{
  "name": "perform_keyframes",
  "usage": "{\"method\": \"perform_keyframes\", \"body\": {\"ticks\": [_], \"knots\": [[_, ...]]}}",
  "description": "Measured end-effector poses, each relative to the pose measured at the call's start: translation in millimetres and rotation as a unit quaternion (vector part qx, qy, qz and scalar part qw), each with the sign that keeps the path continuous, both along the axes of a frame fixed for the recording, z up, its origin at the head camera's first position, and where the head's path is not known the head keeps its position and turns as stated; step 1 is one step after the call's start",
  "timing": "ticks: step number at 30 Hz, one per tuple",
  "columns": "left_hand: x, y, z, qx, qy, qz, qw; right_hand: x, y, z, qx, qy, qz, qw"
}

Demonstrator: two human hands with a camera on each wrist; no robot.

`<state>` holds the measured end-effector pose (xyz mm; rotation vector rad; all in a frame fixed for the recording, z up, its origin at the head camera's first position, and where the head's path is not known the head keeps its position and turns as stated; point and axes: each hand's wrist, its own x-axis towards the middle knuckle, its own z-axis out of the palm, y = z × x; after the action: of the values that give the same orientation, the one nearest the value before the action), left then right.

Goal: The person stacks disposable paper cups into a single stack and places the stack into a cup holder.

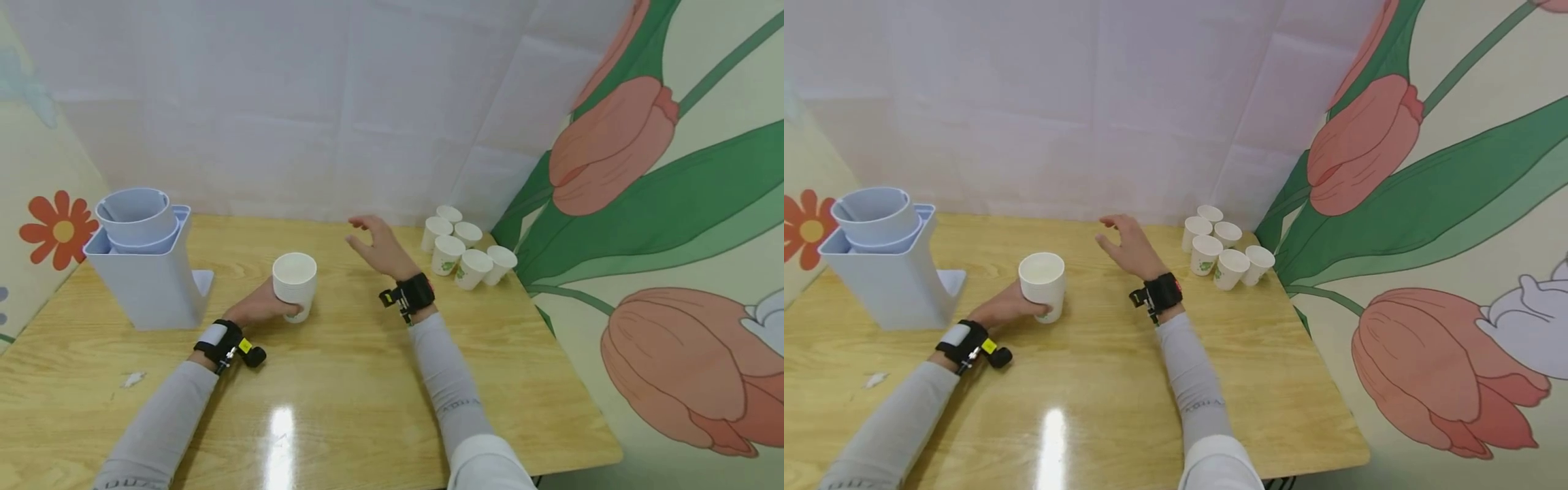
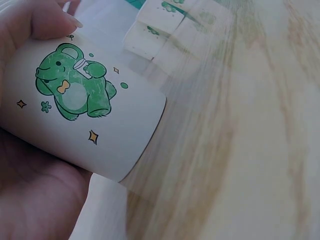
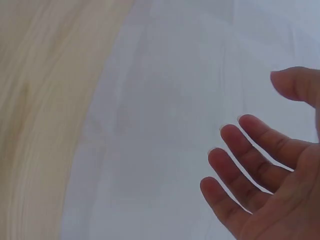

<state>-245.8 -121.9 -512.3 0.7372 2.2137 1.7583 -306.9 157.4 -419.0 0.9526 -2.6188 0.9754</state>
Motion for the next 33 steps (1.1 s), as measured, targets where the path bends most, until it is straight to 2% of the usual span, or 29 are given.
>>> {"method": "perform_keyframes", "body": {"ticks": [4, 7, 13, 18, 20, 24, 33], "knots": [[1.4, 0.7, -2.6, -0.001, 0.003, 0.002, 1.0, -13.6, 33.6, -5.2, 0.011, 0.0, -0.081, 0.9966], [2.1, 1.2, -3.8, -0.002, 0.006, -0.001, 1.0, -19.3, 56.2, -7.5, 0.023, -0.018, -0.143, 0.9892], [2.7, 0.8, -2.3, -0.005, 0.011, -0.001, 0.9999, -23.5, 92.8, -8.4, 0.028, -0.039, -0.241, 0.9693], [2.0, 1.5, -0.7, -0.008, 0.012, 0.0, 0.9999, -24.6, 115.7, -14.9, 0.05, -0.067, -0.306, 0.9482], [1.3, 1.9, -1.2, -0.011, 0.015, -0.003, 0.9998, -24.0, 121.7, -17.8, 0.06, -0.081, -0.323, 0.9409], [1.5, 2.5, -1.1, -0.015, 0.021, -0.006, 0.9996, -20.3, 127.1, -21.0, 0.071, -0.105, -0.339, 0.9321], [2.8, 1.0, -1.6, -0.012, 0.028, -0.013, 0.9995, -17.7, 125.5, -25.6, 0.064, -0.108, -0.364, 0.9231]]}}
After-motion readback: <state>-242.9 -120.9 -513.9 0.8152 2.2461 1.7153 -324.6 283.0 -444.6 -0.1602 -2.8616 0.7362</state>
